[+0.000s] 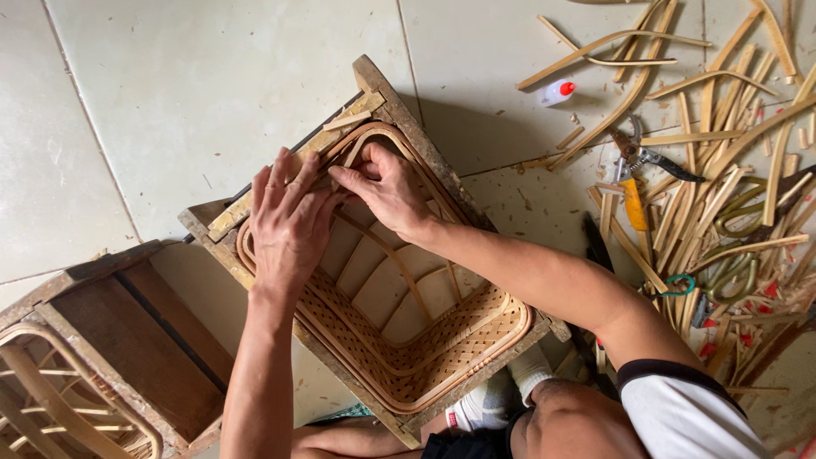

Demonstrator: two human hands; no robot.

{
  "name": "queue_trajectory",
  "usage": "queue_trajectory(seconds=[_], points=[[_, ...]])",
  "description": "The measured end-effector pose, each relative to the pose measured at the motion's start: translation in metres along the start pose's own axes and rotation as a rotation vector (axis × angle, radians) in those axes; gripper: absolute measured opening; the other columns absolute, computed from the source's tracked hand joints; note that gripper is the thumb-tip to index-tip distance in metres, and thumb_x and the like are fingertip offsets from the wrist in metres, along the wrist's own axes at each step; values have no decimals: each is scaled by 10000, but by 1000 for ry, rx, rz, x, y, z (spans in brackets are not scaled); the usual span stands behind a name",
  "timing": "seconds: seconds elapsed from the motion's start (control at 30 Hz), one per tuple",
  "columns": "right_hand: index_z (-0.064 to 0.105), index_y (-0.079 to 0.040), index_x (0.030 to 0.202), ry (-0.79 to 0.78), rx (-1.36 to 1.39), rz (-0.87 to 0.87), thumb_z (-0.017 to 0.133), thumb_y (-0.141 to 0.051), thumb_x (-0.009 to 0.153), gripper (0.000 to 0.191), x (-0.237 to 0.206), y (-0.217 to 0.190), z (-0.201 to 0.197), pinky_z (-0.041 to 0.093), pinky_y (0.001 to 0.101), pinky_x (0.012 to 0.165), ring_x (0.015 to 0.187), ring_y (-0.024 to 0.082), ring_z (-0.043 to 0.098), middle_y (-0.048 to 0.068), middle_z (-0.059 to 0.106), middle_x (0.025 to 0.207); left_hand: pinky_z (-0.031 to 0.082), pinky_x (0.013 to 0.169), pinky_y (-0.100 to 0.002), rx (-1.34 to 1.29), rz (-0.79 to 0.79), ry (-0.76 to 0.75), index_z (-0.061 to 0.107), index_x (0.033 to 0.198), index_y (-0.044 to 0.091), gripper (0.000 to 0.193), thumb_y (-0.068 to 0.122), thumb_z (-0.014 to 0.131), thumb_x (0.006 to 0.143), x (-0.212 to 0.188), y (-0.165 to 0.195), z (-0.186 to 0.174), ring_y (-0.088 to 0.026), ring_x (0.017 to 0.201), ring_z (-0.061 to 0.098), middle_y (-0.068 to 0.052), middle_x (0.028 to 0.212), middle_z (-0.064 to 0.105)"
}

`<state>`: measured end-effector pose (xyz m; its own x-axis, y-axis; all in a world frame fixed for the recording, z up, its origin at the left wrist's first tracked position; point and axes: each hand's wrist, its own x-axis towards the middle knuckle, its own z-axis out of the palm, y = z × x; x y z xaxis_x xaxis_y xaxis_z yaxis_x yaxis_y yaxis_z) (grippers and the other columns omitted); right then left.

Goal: The person weaves thin bamboo strips into a rectangular basket frame. They bend and tuck the strips into the frame, use pliers to pull and secure them, and repeatedly adjust the weave with both hands.

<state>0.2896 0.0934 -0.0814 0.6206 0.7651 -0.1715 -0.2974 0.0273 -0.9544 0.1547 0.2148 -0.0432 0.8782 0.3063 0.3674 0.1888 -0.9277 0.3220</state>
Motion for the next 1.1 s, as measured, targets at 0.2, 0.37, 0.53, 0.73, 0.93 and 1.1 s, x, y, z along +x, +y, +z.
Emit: queue_trajectory(seconds=[0.2, 0.37, 0.53, 0.73, 0.93, 1.1], points=[[665, -57, 799, -719, -865, 12, 641, -184, 988, 229, -66, -81, -46, 576, 341, 585, 602, 177, 674, 85, 710, 725, 454, 1179, -483, 21, 28, 13, 795, 1166, 161, 66, 170, 749, 1120, -7, 0, 1, -295, 1425, 572, -35, 1407, 714], [664, -90, 594, -1391, -1544, -38, 654, -73, 737, 145, -166, -128, -97, 407, 481, 1067, 672, 274, 675, 111, 677, 634, 460, 1165, -480, -44, -1, 27, 773, 1045, 92, 131, 211, 777, 1101, -11, 4, -4, -307, 1402, 594, -45, 1412, 717], [676, -58, 628, -1468, -1720, -63, 644, -27, 810, 187, -185, -125, -114, 380, 428, 1081, 690, 210, 652, 74, 641, 591, 457, 1186, -453, 3, -86, 57, 782, 1098, 116, 46, 143, 753, 1121, -48, 23, -15, -302, 1419, 598, -44, 1380, 719], [675, -101, 551, -1297, -1516, -492, 662, -99, 669, 119, -179, -127, -117, 374, 420, 1094, 713, 270, 639, 98, 671, 611, 417, 1230, -511, 33, -188, 21, 782, 1096, 129, 57, 173, 751, 1114, -83, 24, -25, -346, 1422, 577, -61, 1402, 724], [683, -83, 705, -890, -1173, -746, 637, -123, 696, 61, -208, -126, -160, 421, 478, 1112, 1018, 298, 720, 125, 768, 896, 352, 1292, -446, 16, -190, -17, 732, 1190, 110, 145, 170, 677, 1069, -107, 16, -18, -340, 1491, 524, -49, 1506, 650], [742, -43, 1038, -130, -1238, 3, 642, -268, 995, 250, -274, -130, -263, 610, 425, 828, 901, 225, 723, 114, 748, 1047, 344, 1325, -401, 79, -158, -33, 717, 1182, 110, 123, 179, 673, 1090, -113, 12, -14, -309, 1514, 522, -56, 1528, 626]])
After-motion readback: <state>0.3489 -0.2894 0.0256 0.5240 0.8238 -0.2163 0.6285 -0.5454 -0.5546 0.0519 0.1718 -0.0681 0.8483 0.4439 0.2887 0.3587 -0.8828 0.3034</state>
